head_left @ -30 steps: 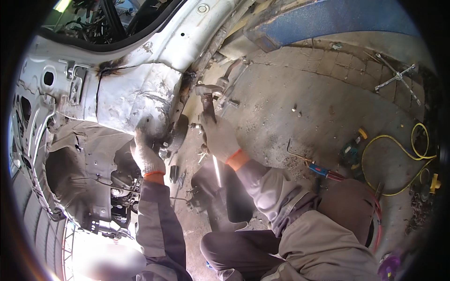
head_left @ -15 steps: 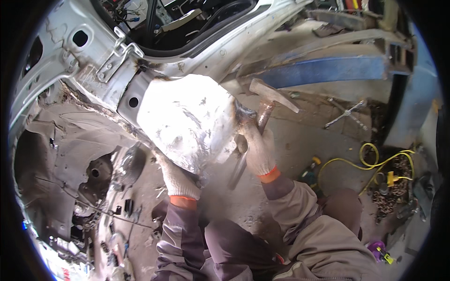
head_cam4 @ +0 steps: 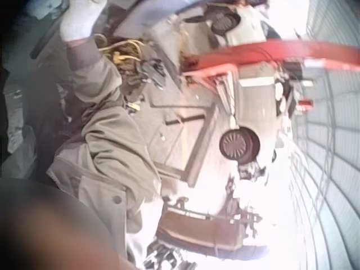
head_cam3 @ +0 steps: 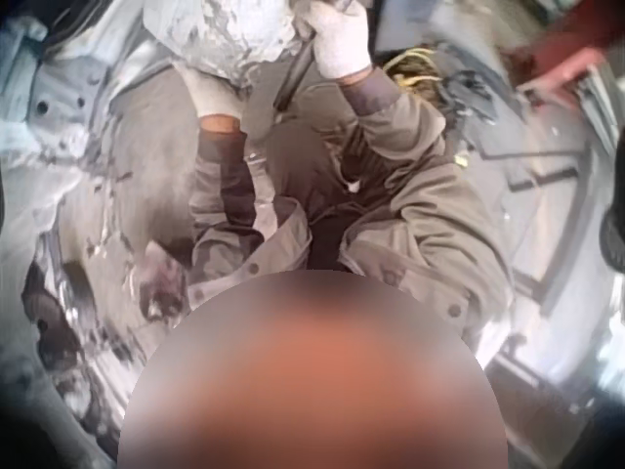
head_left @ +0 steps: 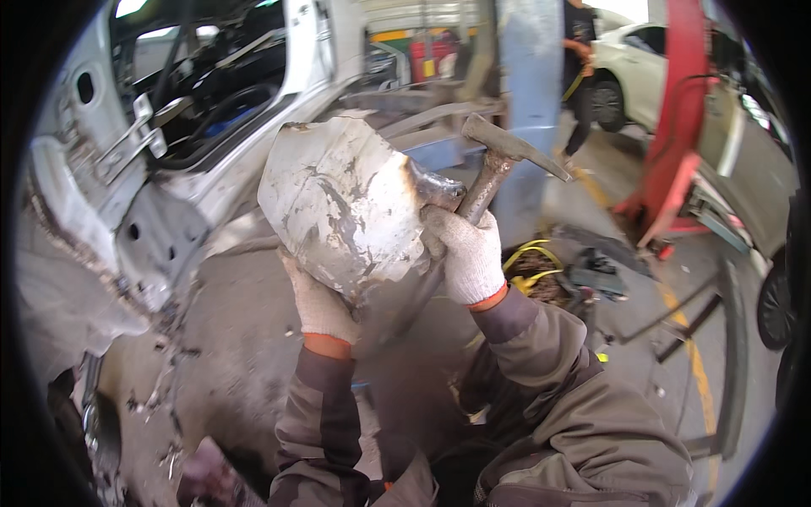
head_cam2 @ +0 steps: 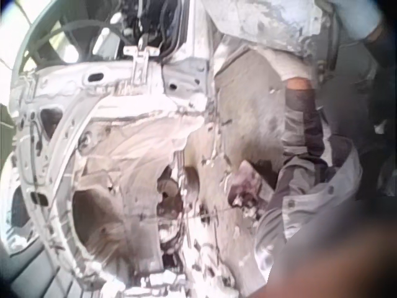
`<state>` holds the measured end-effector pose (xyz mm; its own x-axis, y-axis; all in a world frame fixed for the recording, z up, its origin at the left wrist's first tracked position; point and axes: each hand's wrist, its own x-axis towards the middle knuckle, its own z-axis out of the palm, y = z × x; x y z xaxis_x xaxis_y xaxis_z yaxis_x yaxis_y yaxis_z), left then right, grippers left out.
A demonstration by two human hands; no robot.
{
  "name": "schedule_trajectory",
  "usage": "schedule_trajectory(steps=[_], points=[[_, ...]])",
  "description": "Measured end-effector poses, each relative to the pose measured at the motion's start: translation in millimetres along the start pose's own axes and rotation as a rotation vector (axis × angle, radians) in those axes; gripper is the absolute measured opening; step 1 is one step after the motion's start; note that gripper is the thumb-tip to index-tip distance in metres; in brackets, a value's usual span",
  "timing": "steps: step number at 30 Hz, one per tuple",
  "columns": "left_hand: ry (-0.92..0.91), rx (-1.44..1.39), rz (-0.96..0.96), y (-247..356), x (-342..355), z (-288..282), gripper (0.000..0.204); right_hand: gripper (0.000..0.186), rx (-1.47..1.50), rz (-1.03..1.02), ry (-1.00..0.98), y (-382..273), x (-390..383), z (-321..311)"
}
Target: The person is repairing a damaged car body panel. They use a hammer to shape a metal piece and then fit it into the car's undercarriage, adjusting it by hand.
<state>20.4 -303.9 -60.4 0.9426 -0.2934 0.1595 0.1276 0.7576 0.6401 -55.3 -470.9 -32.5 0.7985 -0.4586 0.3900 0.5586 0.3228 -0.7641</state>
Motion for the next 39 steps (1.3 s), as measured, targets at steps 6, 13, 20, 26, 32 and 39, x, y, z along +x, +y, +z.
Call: schedule_trajectory(steps=[6,13,20,26,32,39], points=[[-0.327,0.355,-0.095,-94.2,-8.7,56.1,0.067,0.024,-0.239,-0.251,0.208,-93.0,-62.7,-55.3],[-0.885,0.135,-0.819,-164.2,3.2,127.3,0.069,0.019,-0.371,-0.559,0.570,-173.0,-163.8,-101.1],[-1.398,-0.102,-1.343,-204.4,-79.4,246.4,0.106,0.023,-0.930,-0.528,0.826,-227.4,-291.9,-156.5],[-1.578,-0.008,-1.105,-227.8,-175.9,316.7,0.093,0.038,-2.056,-0.703,0.394,-281.8,-409.5,-177.4],[-1.760,0.304,-0.716,-284.6,-242.2,348.5,0.025,0.050,-2.495,-0.376,0.321,-284.4,-454.6,-155.0],[-1.727,0.276,-0.072,-329.9,-322.3,379.8,0.032,0.056,-2.179,0.093,1.000,-268.5,-520.0,-136.6]])
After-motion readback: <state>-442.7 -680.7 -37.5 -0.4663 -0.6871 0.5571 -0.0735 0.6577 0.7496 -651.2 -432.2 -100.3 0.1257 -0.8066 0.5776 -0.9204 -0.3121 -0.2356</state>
